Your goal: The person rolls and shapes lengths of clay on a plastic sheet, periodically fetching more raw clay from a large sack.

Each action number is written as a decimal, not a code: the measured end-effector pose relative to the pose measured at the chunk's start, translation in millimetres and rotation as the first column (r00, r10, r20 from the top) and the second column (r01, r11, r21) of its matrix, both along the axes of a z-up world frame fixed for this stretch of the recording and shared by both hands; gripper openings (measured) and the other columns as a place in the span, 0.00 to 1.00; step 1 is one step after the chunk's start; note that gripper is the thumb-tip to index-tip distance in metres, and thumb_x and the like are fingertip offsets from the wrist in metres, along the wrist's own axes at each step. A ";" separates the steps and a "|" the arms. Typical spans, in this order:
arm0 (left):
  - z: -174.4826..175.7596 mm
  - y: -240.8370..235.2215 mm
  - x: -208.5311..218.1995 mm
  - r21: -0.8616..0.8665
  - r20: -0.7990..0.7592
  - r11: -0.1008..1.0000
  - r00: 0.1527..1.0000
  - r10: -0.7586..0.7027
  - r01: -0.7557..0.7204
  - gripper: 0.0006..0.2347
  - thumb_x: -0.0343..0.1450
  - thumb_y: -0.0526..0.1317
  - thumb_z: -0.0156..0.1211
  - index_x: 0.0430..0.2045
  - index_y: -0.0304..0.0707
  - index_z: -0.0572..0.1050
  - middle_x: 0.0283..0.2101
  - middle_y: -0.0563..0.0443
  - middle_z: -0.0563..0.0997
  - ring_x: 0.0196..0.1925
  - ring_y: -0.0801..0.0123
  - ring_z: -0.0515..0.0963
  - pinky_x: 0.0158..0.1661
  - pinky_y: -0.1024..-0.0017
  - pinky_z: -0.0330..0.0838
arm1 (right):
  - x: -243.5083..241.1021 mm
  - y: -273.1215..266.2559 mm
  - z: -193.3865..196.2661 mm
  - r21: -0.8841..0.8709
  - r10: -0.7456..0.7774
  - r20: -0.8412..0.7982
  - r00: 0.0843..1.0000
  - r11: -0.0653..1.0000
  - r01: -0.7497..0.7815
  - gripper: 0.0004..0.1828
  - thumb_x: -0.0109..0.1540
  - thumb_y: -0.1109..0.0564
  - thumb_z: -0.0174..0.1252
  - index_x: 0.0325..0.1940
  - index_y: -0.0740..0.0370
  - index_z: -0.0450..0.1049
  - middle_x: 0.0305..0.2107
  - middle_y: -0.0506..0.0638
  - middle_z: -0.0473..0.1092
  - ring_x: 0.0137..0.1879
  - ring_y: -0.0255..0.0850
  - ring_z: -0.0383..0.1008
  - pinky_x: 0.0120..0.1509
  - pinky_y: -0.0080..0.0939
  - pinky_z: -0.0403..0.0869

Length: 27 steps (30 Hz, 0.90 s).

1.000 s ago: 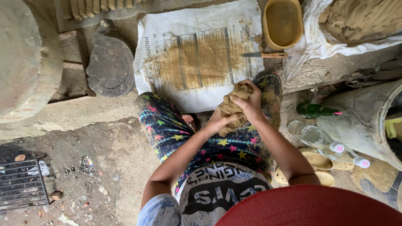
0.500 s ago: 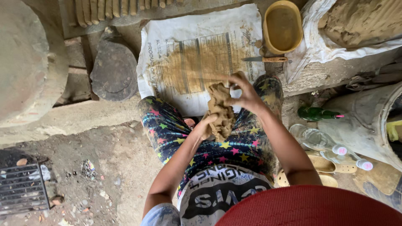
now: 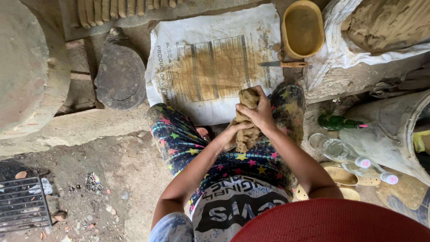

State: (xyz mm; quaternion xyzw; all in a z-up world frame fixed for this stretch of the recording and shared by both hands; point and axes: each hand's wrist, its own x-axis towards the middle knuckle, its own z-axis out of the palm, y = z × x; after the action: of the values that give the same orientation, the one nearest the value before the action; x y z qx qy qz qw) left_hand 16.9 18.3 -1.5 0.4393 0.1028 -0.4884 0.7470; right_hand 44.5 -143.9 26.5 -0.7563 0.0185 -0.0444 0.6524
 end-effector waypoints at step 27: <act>10.0 2.7 -33.0 0.084 0.316 0.987 0.943 0.105 -0.138 0.43 0.58 0.51 0.79 0.61 0.18 0.65 0.54 0.24 0.74 0.55 0.40 0.76 0.55 0.50 0.75 | 3.2 12.6 25.9 -0.002 0.259 0.181 0.949 0.965 -0.263 0.17 0.53 0.61 0.71 0.44 0.60 0.74 0.33 0.48 0.73 0.38 0.37 0.76 0.44 0.36 0.78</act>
State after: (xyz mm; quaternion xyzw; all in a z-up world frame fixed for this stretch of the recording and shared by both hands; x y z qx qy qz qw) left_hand -16.1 21.0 8.5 0.5420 0.0364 -0.3599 0.7586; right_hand 47.7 -131.3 52.4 -0.7377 -0.1400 -0.0257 0.6600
